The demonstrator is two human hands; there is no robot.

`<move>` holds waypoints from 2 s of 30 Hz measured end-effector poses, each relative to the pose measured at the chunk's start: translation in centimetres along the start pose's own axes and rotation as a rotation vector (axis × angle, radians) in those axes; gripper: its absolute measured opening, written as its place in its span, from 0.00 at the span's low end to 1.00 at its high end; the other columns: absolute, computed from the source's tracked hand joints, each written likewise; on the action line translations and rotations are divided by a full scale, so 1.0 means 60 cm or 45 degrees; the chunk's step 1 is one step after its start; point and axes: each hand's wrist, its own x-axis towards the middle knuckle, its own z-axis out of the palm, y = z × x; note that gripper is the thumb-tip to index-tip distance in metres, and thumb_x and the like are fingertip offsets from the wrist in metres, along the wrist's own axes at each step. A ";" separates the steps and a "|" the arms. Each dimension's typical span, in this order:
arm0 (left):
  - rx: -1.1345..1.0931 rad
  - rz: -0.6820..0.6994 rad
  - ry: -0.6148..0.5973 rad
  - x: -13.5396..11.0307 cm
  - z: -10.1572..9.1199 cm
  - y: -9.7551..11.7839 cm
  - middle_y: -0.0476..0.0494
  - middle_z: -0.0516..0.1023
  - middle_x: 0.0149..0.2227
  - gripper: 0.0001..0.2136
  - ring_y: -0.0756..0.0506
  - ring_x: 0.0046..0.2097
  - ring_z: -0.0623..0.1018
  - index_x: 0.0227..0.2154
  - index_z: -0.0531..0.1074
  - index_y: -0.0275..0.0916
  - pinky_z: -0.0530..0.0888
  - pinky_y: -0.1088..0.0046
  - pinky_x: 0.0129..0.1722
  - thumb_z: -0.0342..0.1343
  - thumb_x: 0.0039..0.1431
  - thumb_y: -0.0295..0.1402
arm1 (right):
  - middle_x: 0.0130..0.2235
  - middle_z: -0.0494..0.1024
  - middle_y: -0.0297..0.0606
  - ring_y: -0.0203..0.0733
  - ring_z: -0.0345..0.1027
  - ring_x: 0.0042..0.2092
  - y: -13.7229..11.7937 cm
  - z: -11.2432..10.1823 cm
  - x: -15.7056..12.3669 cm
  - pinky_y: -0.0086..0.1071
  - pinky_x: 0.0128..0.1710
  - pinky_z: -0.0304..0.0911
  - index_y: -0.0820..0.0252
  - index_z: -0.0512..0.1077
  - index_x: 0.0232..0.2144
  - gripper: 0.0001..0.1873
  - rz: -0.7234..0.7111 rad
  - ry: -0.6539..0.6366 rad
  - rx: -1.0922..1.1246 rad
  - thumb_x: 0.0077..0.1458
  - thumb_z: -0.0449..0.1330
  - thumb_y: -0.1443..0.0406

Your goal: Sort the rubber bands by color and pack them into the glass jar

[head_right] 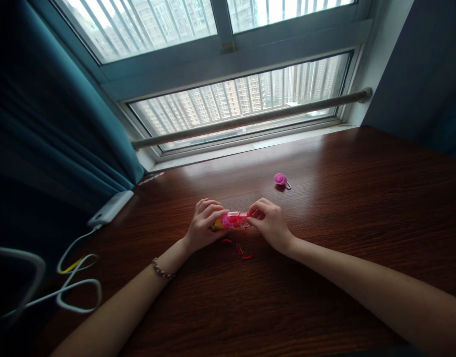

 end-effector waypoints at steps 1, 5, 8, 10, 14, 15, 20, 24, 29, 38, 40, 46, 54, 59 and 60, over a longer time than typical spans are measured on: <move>0.009 0.016 0.001 0.000 -0.001 0.002 0.44 0.74 0.38 0.18 0.42 0.45 0.69 0.41 0.70 0.42 0.58 0.56 0.52 0.59 0.46 0.40 | 0.26 0.70 0.33 0.33 0.63 0.27 0.000 0.000 0.000 0.26 0.26 0.60 0.60 0.70 0.22 0.05 -0.027 0.011 -0.030 0.45 0.62 0.65; 0.045 0.041 0.009 0.001 -0.004 0.005 0.44 0.74 0.37 0.17 0.43 0.44 0.69 0.41 0.70 0.41 0.58 0.56 0.52 0.59 0.46 0.40 | 0.26 0.72 0.33 0.35 0.65 0.28 0.005 0.002 0.000 0.28 0.28 0.62 0.60 0.71 0.25 0.04 -0.015 0.006 0.043 0.45 0.62 0.64; 0.076 0.004 0.018 0.000 -0.004 0.003 0.43 0.74 0.37 0.17 0.42 0.44 0.69 0.40 0.70 0.41 0.59 0.56 0.51 0.59 0.46 0.40 | 0.30 0.75 0.35 0.38 0.69 0.32 0.006 0.005 -0.003 0.31 0.33 0.65 0.60 0.72 0.29 0.06 -0.007 -0.005 0.183 0.47 0.61 0.63; 0.087 -0.037 0.021 0.000 -0.003 0.000 0.43 0.74 0.37 0.17 0.42 0.44 0.69 0.39 0.69 0.40 0.60 0.56 0.51 0.58 0.47 0.40 | 0.32 0.76 0.37 0.39 0.70 0.34 0.004 0.005 -0.006 0.32 0.37 0.66 0.59 0.72 0.31 0.06 -0.030 -0.023 0.228 0.50 0.59 0.63; 0.084 -0.114 0.060 0.000 0.000 -0.004 0.43 0.74 0.37 0.17 0.42 0.44 0.69 0.40 0.69 0.40 0.61 0.59 0.49 0.58 0.47 0.40 | 0.40 0.74 0.39 0.41 0.70 0.42 -0.001 0.007 -0.011 0.35 0.44 0.65 0.58 0.66 0.40 0.09 -0.079 -0.094 0.322 0.55 0.52 0.66; 0.079 -0.124 0.076 0.001 0.000 -0.005 0.43 0.74 0.37 0.17 0.42 0.44 0.69 0.40 0.69 0.40 0.61 0.59 0.49 0.58 0.47 0.40 | 0.43 0.72 0.41 0.41 0.69 0.45 -0.001 0.007 -0.012 0.37 0.46 0.64 0.58 0.63 0.43 0.12 -0.091 -0.114 0.334 0.55 0.51 0.68; 0.059 -0.075 0.090 0.001 -0.001 -0.001 0.44 0.74 0.38 0.17 0.43 0.44 0.69 0.41 0.69 0.40 0.61 0.59 0.50 0.59 0.47 0.39 | 0.52 0.63 0.45 0.48 0.57 0.56 0.000 0.008 -0.016 0.49 0.57 0.47 0.56 0.56 0.51 0.23 -0.178 -0.211 0.044 0.51 0.53 0.69; 0.065 0.006 0.104 0.000 -0.003 0.007 0.44 0.75 0.38 0.16 0.44 0.44 0.70 0.39 0.69 0.41 0.59 0.57 0.52 0.59 0.47 0.39 | 0.54 0.61 0.47 0.50 0.49 0.59 -0.006 0.008 -0.015 0.56 0.58 0.34 0.59 0.52 0.55 0.28 -0.278 -0.374 -0.095 0.51 0.52 0.69; 0.109 -0.067 0.081 0.001 -0.003 0.015 0.45 0.75 0.39 0.15 0.42 0.46 0.70 0.39 0.68 0.41 0.54 0.55 0.55 0.58 0.48 0.39 | 0.52 0.65 0.46 0.48 0.56 0.56 -0.008 0.008 -0.017 0.51 0.58 0.43 0.58 0.51 0.55 0.29 -0.301 -0.273 -0.046 0.51 0.52 0.70; 0.063 -0.240 0.127 0.003 -0.003 0.013 0.45 0.75 0.38 0.14 0.42 0.47 0.70 0.38 0.67 0.40 0.52 0.55 0.56 0.57 0.49 0.38 | 0.47 0.73 0.42 0.43 0.65 0.50 -0.010 -0.002 -0.018 0.42 0.52 0.57 0.56 0.55 0.53 0.25 -0.372 -0.044 0.080 0.52 0.51 0.72; 0.046 -0.245 0.139 0.004 -0.004 0.013 0.45 0.75 0.38 0.14 0.42 0.47 0.69 0.39 0.67 0.40 0.53 0.55 0.56 0.57 0.49 0.37 | 0.45 0.74 0.41 0.42 0.67 0.48 -0.013 -0.003 -0.015 0.40 0.50 0.59 0.56 0.56 0.51 0.22 -0.370 -0.006 0.098 0.53 0.51 0.72; 0.021 -0.264 0.199 0.004 -0.006 0.011 0.43 0.73 0.39 0.15 0.42 0.47 0.69 0.39 0.66 0.39 0.55 0.56 0.55 0.57 0.49 0.37 | 0.40 0.74 0.39 0.41 0.68 0.44 0.001 0.001 -0.005 0.36 0.46 0.63 0.57 0.68 0.39 0.13 -0.304 0.021 -0.055 0.53 0.50 0.71; 0.017 -0.319 0.231 0.005 -0.005 0.009 0.42 0.73 0.40 0.15 0.42 0.47 0.69 0.39 0.66 0.39 0.58 0.57 0.53 0.57 0.48 0.37 | 0.53 0.66 0.44 0.49 0.53 0.57 0.028 0.017 -0.005 0.48 0.55 0.54 0.58 0.68 0.46 0.16 -0.356 -0.453 -0.353 0.54 0.54 0.63; 0.010 -0.321 0.238 0.005 -0.005 0.009 0.42 0.73 0.40 0.14 0.42 0.47 0.69 0.39 0.66 0.38 0.58 0.58 0.53 0.57 0.49 0.37 | 0.41 0.74 0.40 0.38 0.68 0.42 -0.020 0.010 -0.024 0.33 0.44 0.65 0.58 0.72 0.38 0.12 -0.512 -0.690 -0.053 0.56 0.50 0.68; 0.007 -0.323 0.238 0.005 -0.005 0.009 0.42 0.72 0.40 0.15 0.42 0.47 0.68 0.39 0.66 0.39 0.58 0.58 0.53 0.57 0.49 0.38 | 0.40 0.75 0.39 0.38 0.68 0.41 -0.026 0.009 -0.027 0.32 0.43 0.65 0.58 0.72 0.38 0.11 -0.518 -0.682 -0.024 0.56 0.50 0.68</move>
